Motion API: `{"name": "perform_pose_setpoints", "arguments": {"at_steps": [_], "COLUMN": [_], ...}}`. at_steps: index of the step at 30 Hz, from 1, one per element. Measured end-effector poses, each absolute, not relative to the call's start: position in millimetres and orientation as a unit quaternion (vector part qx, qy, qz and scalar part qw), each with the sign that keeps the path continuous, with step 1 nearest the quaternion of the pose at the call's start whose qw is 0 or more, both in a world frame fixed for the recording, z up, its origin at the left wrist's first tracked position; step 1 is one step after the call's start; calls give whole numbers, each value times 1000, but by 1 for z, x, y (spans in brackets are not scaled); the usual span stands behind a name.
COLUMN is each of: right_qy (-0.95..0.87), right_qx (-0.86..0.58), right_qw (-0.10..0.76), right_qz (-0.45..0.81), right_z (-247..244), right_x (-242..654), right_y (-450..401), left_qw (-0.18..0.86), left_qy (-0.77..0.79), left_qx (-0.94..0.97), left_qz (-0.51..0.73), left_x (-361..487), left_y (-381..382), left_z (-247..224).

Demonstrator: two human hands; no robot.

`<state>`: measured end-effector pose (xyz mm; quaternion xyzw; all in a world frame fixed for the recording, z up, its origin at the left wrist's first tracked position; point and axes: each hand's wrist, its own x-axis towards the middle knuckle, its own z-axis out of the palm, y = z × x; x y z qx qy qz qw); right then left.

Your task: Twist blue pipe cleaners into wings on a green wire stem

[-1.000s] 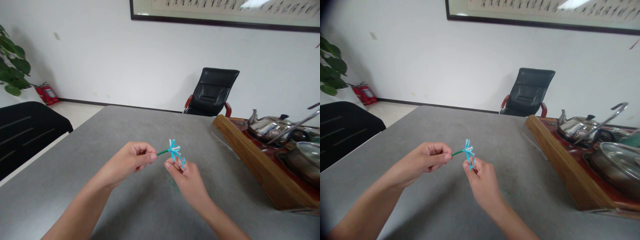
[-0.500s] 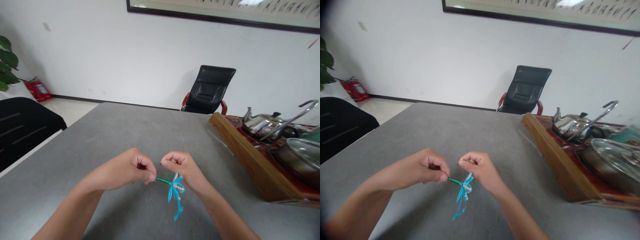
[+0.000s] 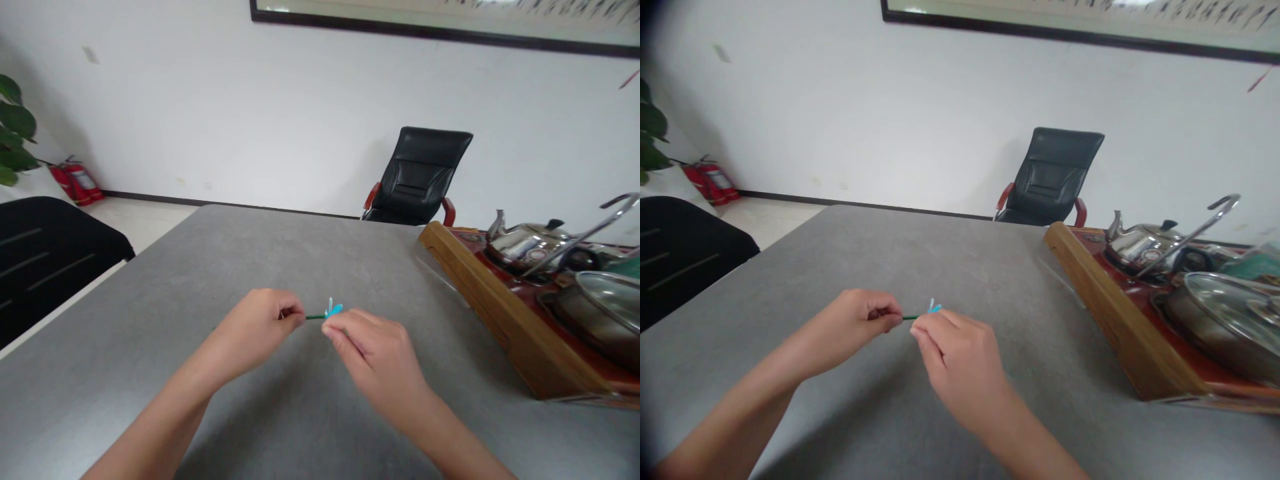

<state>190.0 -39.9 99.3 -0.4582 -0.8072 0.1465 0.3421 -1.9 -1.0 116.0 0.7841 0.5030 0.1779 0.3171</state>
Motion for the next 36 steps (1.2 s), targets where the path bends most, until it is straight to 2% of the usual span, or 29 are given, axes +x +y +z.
{"name": "perform_pose_setpoints", "arguments": {"at_steps": [5,12,23,36], "right_qy": [-824,-815,-782,-765], "right_qx": [-476,-504,-513,-466], "right_qw": [305,287,320,362], "right_qz": [35,12,151,260], "right_z": [91,82,73,78], "right_x": [184,181,189,200], "right_y": [-44,-40,-29,-13], "left_qw": [308,436,569,590], "left_qy": [547,511,456,416], "left_qx": [729,663,610,643], "left_qz": [273,330,310,258], "left_x": [0,2,0,-1], "left_y": [3,3,1,-4], "left_z": [117,121,122,129]}}
